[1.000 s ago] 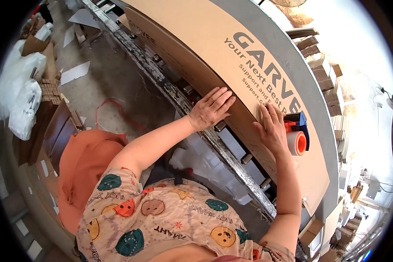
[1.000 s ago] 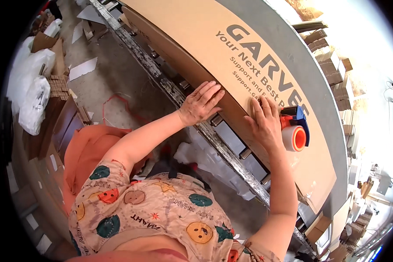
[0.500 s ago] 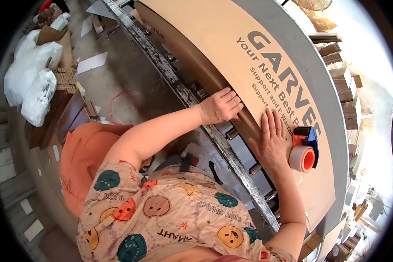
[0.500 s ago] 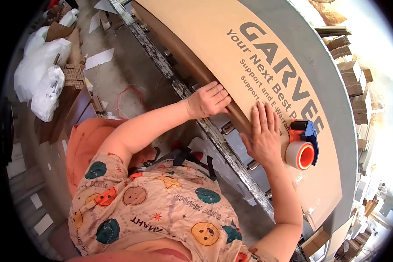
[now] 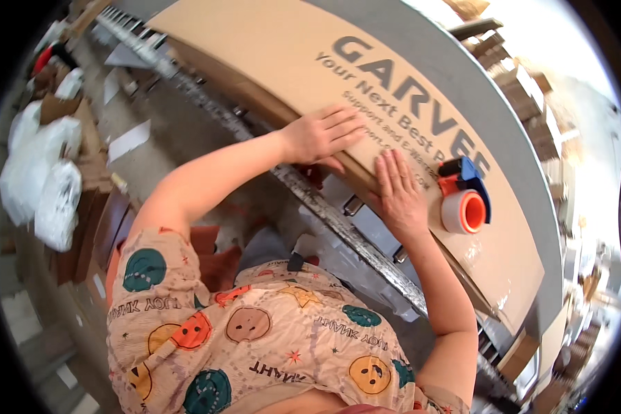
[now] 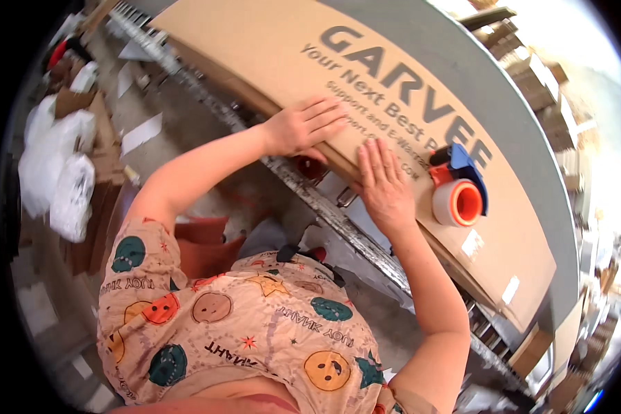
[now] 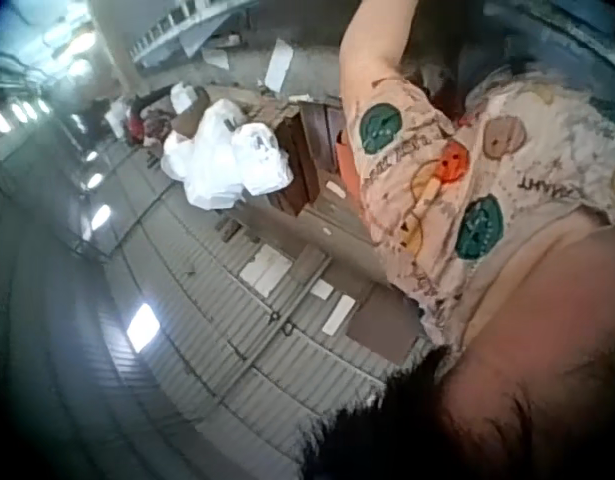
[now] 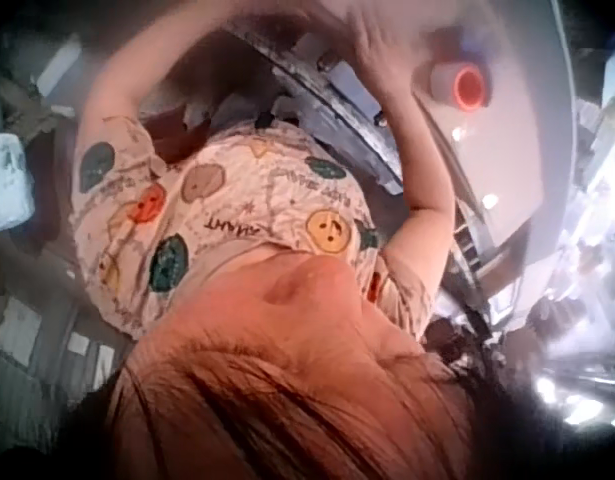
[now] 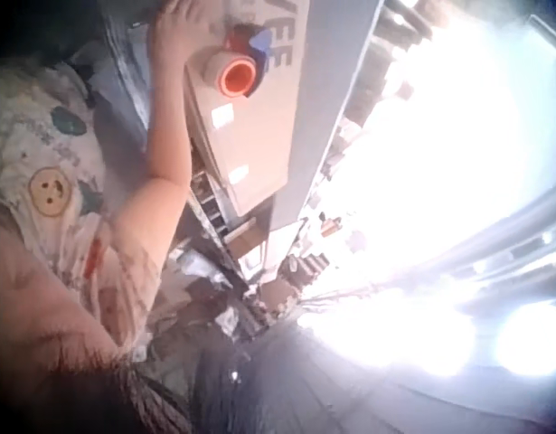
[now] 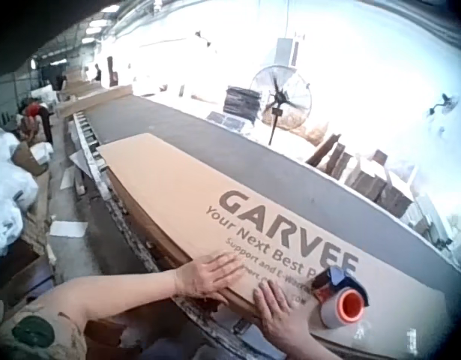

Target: The person packs items into cardboard boxes with foam pieces, folds the box flaps closed, and tapes them shut using a tape dispenser. Afterwards, the person walks across the workshop, picks up a roll of tape, and handles the tape dispenser.

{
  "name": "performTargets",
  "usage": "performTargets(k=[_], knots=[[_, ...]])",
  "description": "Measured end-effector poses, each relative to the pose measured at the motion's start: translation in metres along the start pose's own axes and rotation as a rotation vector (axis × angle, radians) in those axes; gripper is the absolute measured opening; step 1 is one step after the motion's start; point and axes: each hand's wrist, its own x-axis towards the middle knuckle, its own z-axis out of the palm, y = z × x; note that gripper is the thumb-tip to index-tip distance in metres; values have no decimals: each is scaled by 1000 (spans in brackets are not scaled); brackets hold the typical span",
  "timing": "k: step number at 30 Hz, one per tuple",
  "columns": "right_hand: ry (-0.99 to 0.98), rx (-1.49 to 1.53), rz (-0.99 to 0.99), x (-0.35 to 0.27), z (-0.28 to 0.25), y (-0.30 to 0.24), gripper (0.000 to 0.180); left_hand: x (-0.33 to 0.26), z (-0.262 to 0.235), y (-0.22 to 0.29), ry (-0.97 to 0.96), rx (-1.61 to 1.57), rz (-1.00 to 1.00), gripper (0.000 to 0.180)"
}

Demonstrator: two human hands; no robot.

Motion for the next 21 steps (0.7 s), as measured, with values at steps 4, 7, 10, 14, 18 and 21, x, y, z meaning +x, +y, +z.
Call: performTargets(k=[4, 7, 10, 14, 18, 21], knots=[[67, 269, 161, 40, -51, -3, 50, -10, 10, 1, 104, 47, -24, 65], [394, 309, 388, 73, -48, 1, 45, -5, 17, 3, 141, 9, 3, 61], [294, 11, 491, 77, 16, -13, 50, -3, 13, 1, 130, -59, 7, 58], [269, 55, 533, 78, 18, -15, 47, -4, 4, -10, 40, -64, 107, 58], [355, 125, 420, 56, -18, -17, 38, -3, 12, -26, 49, -74, 292, 59], [509, 137, 729, 14, -83, 32, 53, -14, 7, -30, 40, -44, 264, 58]])
